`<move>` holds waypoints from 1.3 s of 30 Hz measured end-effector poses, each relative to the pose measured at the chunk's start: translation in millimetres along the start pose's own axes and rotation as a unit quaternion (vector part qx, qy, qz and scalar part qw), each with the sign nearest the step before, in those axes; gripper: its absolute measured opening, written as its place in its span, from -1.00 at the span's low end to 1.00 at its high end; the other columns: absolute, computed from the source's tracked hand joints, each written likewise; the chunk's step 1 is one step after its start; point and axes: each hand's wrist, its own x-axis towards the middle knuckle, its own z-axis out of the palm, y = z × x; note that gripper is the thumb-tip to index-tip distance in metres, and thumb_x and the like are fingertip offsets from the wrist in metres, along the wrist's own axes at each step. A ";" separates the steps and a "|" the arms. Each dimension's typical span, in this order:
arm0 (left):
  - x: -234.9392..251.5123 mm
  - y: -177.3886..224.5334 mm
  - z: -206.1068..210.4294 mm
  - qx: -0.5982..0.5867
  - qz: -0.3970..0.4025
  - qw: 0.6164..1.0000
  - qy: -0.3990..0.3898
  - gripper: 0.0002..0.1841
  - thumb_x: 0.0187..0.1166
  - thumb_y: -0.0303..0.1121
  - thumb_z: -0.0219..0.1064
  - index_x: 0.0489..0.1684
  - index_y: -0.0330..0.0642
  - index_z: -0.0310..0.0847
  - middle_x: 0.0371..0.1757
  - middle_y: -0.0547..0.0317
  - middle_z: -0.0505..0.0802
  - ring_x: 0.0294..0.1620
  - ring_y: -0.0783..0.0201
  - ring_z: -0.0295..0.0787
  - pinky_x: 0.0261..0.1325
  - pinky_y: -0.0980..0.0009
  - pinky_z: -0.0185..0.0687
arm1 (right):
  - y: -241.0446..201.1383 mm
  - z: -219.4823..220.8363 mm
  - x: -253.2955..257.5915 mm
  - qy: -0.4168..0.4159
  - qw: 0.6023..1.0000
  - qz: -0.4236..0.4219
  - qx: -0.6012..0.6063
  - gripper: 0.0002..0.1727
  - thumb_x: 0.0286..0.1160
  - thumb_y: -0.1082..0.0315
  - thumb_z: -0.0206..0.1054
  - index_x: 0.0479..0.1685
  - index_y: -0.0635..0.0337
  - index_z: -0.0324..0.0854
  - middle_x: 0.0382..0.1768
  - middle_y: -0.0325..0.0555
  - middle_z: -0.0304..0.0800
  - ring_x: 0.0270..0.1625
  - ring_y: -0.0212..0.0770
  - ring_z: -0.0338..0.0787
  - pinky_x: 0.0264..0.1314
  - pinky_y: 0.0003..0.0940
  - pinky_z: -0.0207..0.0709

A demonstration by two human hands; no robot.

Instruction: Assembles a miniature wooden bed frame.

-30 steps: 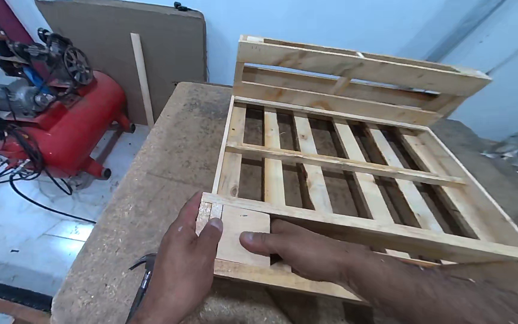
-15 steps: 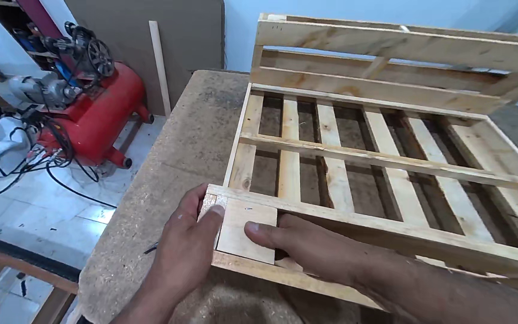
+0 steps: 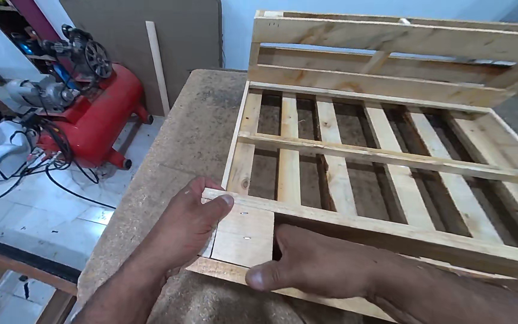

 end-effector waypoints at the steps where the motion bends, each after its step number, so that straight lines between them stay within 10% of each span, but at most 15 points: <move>1: 0.4 0.2 0.1 0.007 0.004 1.000 0.006 -0.80 0.71 -0.30 0.32 0.15 -0.11 0.58 -0.27 -0.08 0.87 -0.33 0.10 0.88 -0.26 0.22 0.85 | -0.1 1.8 1.4 0.006 1.000 0.002 0.005 -0.41 0.40 -0.08 0.53 0.26 0.14 0.63 0.08 -0.29 0.83 0.21 -0.48 0.78 0.35 -0.35 0.68; 10: 3.8 -1.2 0.0 0.044 0.018 0.999 0.027 -0.82 0.66 -0.29 0.40 0.06 -0.11 0.62 -0.32 -0.05 0.87 -0.37 0.11 0.86 -0.29 0.21 0.83 | -11.4 6.1 3.2 0.030 0.998 0.060 0.004 -0.50 0.47 -0.11 0.49 0.10 0.13 0.72 0.00 -0.28 0.86 0.10 -0.47 0.81 0.26 -0.33 0.69; 17: 7.0 0.2 -0.9 0.114 0.023 0.993 0.028 -0.63 0.57 -0.12 0.49 0.13 -0.14 0.61 -0.23 0.00 0.89 -0.22 0.13 0.87 -0.10 0.15 0.80 | -3.8 17.8 -7.1 0.128 0.986 0.080 0.074 -0.19 0.81 -0.34 -0.27 0.34 0.18 0.59 0.06 -0.06 0.76 0.12 -0.29 0.75 0.25 -0.25 0.61; 25: 4.4 11.4 4.3 0.158 0.022 0.986 0.039 -0.68 0.60 -0.12 0.46 -0.05 -0.18 0.56 -0.30 -0.02 0.83 -0.29 0.12 0.80 -0.19 0.16 0.72 | -2.8 24.9 -4.1 0.132 0.983 0.086 0.091 -0.18 0.77 -0.39 -0.24 0.24 0.17 0.62 -0.09 -0.08 0.78 0.02 -0.26 0.80 0.13 -0.22 0.66; 33: 3.8 4.5 10.6 0.198 0.053 0.977 0.062 -0.67 0.64 -0.07 0.42 -0.15 -0.19 0.60 -0.32 0.03 0.72 -0.28 0.16 0.62 -0.16 0.13 0.54 | -8.0 32.8 -14.4 0.165 0.981 0.093 -0.041 -0.12 0.79 -0.38 -0.32 0.39 0.21 0.60 0.22 0.08 0.76 0.30 -0.11 0.74 0.40 -0.02 0.55; 36: 0.1 1.5 12.9 0.194 0.063 0.976 0.075 -0.69 0.69 -0.06 0.35 -0.19 -0.16 0.62 -0.32 0.04 0.74 -0.27 0.15 0.64 -0.15 0.12 0.56 | -21.3 56.9 -49.0 0.273 0.915 0.062 -0.289 -0.22 0.76 -0.33 -0.07 0.05 0.28 0.72 -0.01 0.23 0.81 0.16 0.20 0.79 0.19 0.32 0.54; 39: -7.8 -1.5 12.4 0.221 0.104 0.964 0.108 -0.75 0.78 -0.18 0.25 -0.06 -0.17 0.71 -0.28 0.03 0.79 -0.27 0.14 0.71 -0.14 0.05 0.64 | 19.0 89.3 -112.3 0.480 0.772 -0.218 -0.355 -0.47 0.75 -0.12 0.14 -0.02 0.15 0.81 -0.08 -0.04 0.93 0.05 -0.08 0.91 0.14 -0.01 0.74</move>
